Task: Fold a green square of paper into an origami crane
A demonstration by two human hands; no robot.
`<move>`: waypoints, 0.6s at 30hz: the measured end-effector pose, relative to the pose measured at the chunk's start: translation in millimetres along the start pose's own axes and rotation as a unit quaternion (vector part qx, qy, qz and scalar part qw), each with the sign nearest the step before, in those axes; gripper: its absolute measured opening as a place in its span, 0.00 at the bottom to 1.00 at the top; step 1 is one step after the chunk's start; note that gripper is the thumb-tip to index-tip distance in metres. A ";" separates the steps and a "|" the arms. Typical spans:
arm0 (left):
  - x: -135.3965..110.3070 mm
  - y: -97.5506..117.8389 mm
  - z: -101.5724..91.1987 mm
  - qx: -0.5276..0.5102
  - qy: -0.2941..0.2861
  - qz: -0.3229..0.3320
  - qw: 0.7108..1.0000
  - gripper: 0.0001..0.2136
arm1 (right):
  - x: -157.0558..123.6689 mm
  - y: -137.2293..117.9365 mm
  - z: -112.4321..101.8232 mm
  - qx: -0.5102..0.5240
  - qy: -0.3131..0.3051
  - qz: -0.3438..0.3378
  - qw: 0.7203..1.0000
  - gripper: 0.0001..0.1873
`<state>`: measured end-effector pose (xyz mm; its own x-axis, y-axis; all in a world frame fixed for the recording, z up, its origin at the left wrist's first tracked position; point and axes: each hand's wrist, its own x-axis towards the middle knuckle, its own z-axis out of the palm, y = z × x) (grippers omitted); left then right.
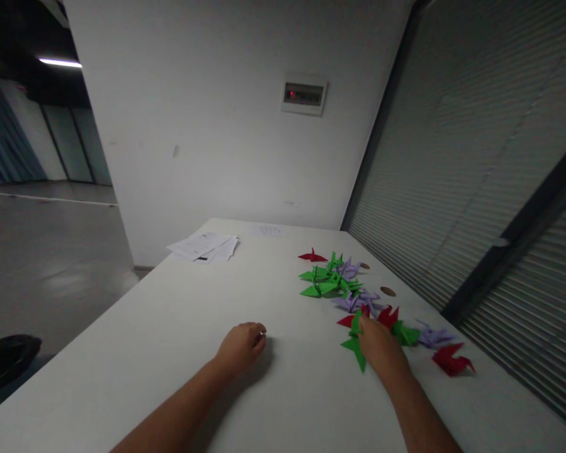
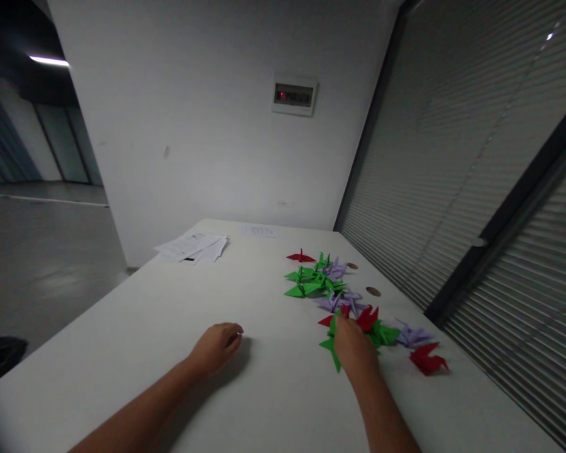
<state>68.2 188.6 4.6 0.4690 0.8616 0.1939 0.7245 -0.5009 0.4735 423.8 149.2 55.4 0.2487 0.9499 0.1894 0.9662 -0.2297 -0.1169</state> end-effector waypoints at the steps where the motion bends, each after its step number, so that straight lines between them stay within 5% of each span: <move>1: 0.2 0.7 0.6 -0.014 0.004 0.004 1.000 0.13 | -1.3 -4.0 -3.2 0.036 0.001 -0.014 0.999 0.07; 5: 0.3 9.2 1.5 -0.215 0.010 -0.014 0.976 0.14 | -12.2 -41.0 -14.4 0.283 0.013 -0.117 0.952 0.03; 10: -6.9 26.6 -1.5 -0.599 -0.016 -0.034 0.800 0.26 | -22.3 -105.0 -9.6 0.533 -0.042 -0.208 0.819 0.05; 15: -8.7 29.6 -3.1 -0.707 0.010 -0.024 0.707 0.27 | -16.5 -138.6 10.3 0.645 -0.087 -0.208 0.730 0.09; 18: -5.8 24.7 -1.0 -0.734 0.038 -0.028 0.678 0.22 | -15.0 -144.0 25.8 0.682 -0.085 -0.199 0.698 0.12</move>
<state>82.9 171.3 16.0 0.3946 0.9051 0.1583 -0.5686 0.1052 0.8159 279.2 173.4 44.3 -0.1450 0.9187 0.3674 -0.0360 0.3661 -0.9299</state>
